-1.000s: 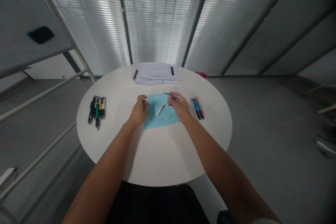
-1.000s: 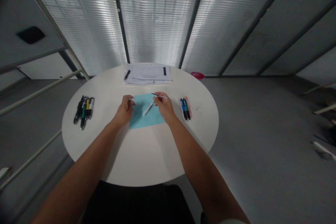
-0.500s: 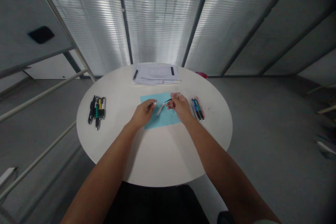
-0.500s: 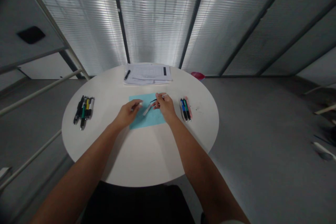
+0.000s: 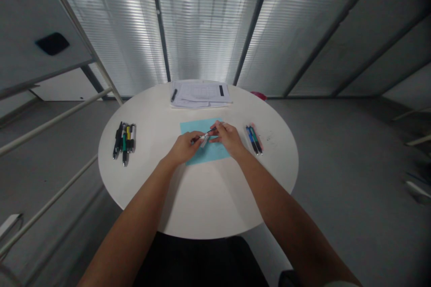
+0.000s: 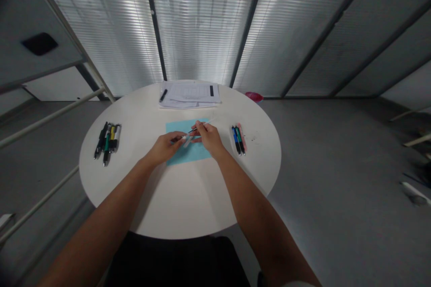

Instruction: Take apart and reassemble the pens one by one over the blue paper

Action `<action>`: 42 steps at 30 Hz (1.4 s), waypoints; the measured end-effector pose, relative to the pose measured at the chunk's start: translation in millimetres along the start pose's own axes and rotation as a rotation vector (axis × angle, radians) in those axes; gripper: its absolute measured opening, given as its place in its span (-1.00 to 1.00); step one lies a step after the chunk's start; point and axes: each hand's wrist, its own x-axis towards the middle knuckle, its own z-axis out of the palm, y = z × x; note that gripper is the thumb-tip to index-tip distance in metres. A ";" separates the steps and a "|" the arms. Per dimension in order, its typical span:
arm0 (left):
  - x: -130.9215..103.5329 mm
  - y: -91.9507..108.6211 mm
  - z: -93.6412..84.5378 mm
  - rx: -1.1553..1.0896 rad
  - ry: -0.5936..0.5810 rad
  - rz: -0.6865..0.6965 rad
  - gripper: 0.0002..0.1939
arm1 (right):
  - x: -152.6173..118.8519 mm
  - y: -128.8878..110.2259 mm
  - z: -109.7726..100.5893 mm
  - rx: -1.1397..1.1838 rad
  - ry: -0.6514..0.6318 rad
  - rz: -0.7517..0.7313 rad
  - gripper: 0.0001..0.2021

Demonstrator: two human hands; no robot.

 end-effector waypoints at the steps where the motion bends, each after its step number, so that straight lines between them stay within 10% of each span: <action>1: 0.0 -0.7 0.2 0.004 0.001 0.003 -0.68 | -0.1 -0.1 0.2 0.009 -0.004 0.003 -0.58; 42: 0.3 -3.6 0.1 -0.073 -0.009 -0.003 -0.67 | -2.2 1.3 1.9 0.011 -0.159 0.120 -0.70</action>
